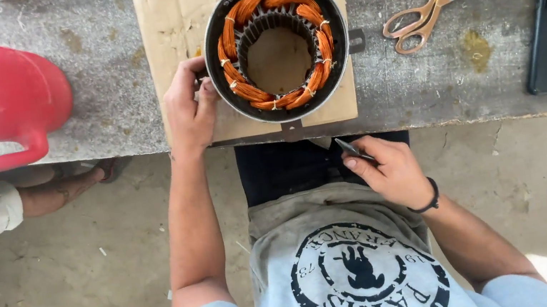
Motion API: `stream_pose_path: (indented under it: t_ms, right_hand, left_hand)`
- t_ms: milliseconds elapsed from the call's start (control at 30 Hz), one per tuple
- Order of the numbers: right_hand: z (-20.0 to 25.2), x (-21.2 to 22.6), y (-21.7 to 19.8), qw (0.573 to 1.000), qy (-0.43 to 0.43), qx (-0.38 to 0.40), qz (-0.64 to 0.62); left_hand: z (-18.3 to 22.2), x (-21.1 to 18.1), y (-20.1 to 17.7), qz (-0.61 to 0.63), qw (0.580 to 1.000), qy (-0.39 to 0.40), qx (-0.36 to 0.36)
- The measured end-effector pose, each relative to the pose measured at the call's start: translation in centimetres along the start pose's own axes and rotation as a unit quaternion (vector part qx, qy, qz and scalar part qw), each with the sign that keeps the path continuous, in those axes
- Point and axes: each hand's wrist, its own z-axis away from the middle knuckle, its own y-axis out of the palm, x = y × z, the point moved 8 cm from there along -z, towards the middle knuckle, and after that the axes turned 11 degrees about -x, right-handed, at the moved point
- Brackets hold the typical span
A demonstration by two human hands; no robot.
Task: Adjusting and shaping copper windings inside an electric motor stator using pliers and hands at a repair bench.
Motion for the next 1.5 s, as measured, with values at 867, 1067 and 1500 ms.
stream_pose_path:
  t_ms: [867, 1067, 1500]
  right_hand:
    - [-6.7, 6.8, -9.2, 0.974, -0.115, -0.120, 0.152]
    - [-9.1, 7.9, -10.3, 0.888, -0.224, -0.054, 0.397]
    - [-13.5, 10.5, -9.1, 0.692, -0.302, 0.062, 0.653]
  left_hand:
    - [10.5, -7.3, 2.8, -0.118, 0.991, -0.059, 0.007]
    - [11.2, -9.1, 3.8, -0.136, 0.980, -0.074, 0.125]
    - [5.3, -12.3, 0.3, 0.008, 0.990, 0.102, 0.095]
